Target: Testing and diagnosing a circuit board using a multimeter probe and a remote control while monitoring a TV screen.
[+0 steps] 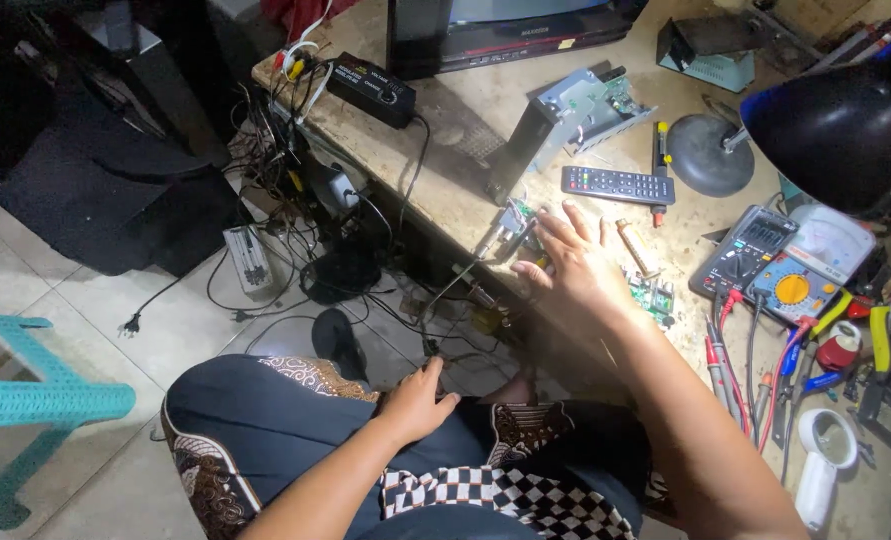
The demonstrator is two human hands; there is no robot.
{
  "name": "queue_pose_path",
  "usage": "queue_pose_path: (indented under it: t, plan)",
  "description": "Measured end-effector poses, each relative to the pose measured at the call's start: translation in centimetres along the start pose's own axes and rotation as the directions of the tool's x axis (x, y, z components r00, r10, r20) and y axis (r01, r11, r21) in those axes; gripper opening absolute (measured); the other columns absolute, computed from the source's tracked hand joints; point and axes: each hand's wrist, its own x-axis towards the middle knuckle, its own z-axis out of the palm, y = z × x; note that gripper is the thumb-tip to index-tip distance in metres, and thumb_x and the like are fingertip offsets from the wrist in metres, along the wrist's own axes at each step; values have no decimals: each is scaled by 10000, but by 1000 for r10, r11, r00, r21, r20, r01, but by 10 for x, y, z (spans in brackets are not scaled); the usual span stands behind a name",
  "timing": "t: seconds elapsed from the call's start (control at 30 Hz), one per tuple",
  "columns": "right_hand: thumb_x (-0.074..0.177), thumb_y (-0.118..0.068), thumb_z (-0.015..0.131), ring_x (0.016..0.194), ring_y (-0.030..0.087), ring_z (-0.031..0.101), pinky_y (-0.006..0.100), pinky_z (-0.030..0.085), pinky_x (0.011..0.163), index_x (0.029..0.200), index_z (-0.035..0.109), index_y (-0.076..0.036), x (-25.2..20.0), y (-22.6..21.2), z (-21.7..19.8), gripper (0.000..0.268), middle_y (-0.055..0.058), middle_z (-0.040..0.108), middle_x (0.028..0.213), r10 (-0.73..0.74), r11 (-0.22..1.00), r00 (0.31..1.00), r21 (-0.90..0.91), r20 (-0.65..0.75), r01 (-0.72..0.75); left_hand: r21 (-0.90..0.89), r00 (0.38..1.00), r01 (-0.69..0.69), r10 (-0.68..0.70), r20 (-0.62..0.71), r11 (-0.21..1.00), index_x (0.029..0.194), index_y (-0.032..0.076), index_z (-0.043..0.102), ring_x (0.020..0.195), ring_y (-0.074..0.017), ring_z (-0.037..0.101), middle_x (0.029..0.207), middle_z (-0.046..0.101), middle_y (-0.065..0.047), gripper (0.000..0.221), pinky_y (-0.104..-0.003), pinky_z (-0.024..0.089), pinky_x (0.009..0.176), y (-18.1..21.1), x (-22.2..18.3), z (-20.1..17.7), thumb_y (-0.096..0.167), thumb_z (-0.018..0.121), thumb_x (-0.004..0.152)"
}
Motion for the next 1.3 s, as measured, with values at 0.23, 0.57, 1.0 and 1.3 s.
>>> queue_pose_path:
  t: [0.23,0.57,1.0,1.3]
  plan:
    - [941,-565,577,1556,285,210,641,11,1230,1444,545,-68,9,29,44,708,72,429,1607,-30,999,990,-37,-140,25,17,998,-63,63,-26,998,1459,84,352,1105,-405,619,1186,643,-174,617,-534,515,860,-9,8,10,434,580,1005]
    - [882,-564,613,1562,305,123,646,86,1217,1461,520,-142,15,47,39,723,100,329,1645,-20,949,998,313,-55,36,46,999,-36,35,9,998,1523,79,302,1246,-410,558,1375,566,-181,693,-553,493,966,-9,11,9,477,548,1012]
    - [960,-75,712,1107,230,649,286,550,903,946,673,-67,51,74,76,43,72,580,1050,26,847,907,492,-421,204,-39,999,-29,29,17,999,1463,209,387,1156,-314,625,1202,668,-53,557,-503,485,958,-2,1,-1,439,574,992]
    - [919,-26,690,1182,249,471,432,378,1103,900,721,-55,65,92,103,46,75,544,1101,108,829,903,539,-416,149,26,998,-48,48,29,998,1477,159,364,1123,-344,636,1221,657,-87,587,-528,511,904,-2,5,0,434,577,1005]
